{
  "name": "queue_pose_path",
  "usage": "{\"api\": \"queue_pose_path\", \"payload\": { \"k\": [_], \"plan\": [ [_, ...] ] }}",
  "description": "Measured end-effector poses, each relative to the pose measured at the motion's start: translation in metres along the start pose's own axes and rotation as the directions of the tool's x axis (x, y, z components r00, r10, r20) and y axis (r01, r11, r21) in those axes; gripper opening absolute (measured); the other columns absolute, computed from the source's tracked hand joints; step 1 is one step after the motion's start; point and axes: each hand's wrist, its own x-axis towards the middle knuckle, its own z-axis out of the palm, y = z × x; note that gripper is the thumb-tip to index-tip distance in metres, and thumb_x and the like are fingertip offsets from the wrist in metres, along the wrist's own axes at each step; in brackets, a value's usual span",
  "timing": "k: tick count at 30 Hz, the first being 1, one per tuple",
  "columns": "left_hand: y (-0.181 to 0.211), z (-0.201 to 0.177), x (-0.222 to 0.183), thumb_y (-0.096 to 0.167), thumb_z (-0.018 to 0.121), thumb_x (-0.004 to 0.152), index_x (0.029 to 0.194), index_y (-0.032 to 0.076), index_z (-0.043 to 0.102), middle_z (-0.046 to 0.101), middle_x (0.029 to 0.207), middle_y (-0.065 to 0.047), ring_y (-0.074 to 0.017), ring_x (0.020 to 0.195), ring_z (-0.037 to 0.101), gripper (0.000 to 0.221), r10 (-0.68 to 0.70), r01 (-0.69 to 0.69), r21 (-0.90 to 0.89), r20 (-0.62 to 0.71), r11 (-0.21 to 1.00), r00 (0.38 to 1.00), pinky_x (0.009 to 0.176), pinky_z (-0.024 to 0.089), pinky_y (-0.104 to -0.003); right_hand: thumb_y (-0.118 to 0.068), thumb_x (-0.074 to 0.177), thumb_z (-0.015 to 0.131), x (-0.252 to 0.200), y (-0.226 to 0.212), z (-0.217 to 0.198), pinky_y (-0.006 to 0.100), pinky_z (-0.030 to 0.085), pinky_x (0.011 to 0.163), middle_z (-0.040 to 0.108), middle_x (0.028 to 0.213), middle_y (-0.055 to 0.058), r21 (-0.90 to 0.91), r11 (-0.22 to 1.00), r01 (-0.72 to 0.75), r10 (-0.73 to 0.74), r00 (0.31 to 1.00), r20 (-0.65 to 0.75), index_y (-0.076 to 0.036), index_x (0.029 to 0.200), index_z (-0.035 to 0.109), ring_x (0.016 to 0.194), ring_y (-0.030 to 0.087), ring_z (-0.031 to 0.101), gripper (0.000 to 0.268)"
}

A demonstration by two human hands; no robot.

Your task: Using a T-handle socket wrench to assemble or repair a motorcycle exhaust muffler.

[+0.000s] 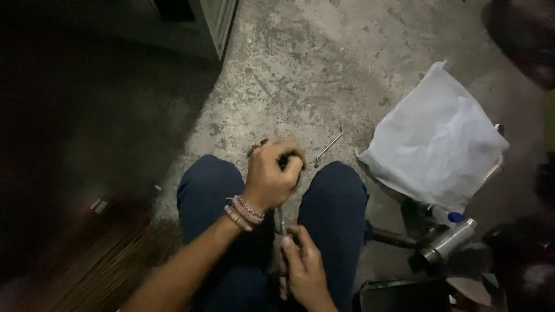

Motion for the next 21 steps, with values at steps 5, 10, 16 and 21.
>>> {"api": "queue_pose_path", "payload": {
  "k": [5, 10, 16, 21],
  "plan": [
    [0.009, -0.009, -0.023, 0.001, 0.054, 0.080, 0.074, 0.008, 0.067, 0.063, 0.061, 0.000, -0.0132, 0.047, 0.044, 0.015, 0.105, -0.105, -0.084, -0.003, 0.991, 0.994, 0.107, 0.048, -0.041, -0.016, 0.099, 0.057, -0.004, 0.020, -0.010, 0.032, 0.044, 0.055, 0.061, 0.069, 0.009, -0.163, 0.987, 0.009, -0.019, 0.998, -0.055, -0.003, 0.128, 0.065, 0.055, 0.017, 0.053, 0.033],
    [0.017, -0.013, -0.032, -0.001, 0.057, 0.077, 0.079, 0.005, 0.069, 0.071, 0.074, -0.003, -0.0184, 0.059, 0.057, 0.013, 0.072, -0.084, -0.110, -0.108, 0.990, 0.991, 0.091, 0.051, -0.033, -0.010, 0.094, 0.059, 0.004, 0.024, -0.029, 0.030, 0.043, 0.053, 0.067, 0.064, 0.010, -0.294, 0.956, 0.008, -0.022, 0.999, -0.046, -0.009, 0.133, 0.069, 0.051, 0.016, 0.054, 0.041],
    [0.016, -0.006, -0.046, 0.006, 0.058, 0.082, 0.088, 0.002, 0.066, 0.075, 0.089, -0.009, -0.0250, 0.080, 0.068, 0.010, 0.080, -0.101, -0.108, -0.178, 0.989, 0.981, 0.100, 0.051, -0.039, -0.017, 0.098, 0.056, 0.003, 0.036, -0.042, 0.029, 0.045, 0.060, 0.070, 0.071, 0.010, -0.353, 0.933, -0.067, 0.048, 0.997, -0.062, -0.004, 0.123, 0.077, 0.057, 0.017, 0.057, 0.035],
    [0.008, -0.005, -0.060, 0.041, 0.057, 0.090, 0.126, -0.002, 0.055, 0.063, 0.126, -0.023, -0.0463, 0.130, 0.058, 0.056, 0.228, -0.234, -0.013, -0.173, 0.972, 0.958, 0.118, 0.037, -0.062, -0.017, 0.095, 0.056, 0.026, 0.082, -0.067, 0.026, 0.048, 0.073, 0.074, 0.080, 0.009, -0.414, 0.910, 0.008, -0.033, 0.998, -0.054, -0.003, 0.110, 0.079, 0.072, 0.016, 0.063, 0.031]
  ]
}}
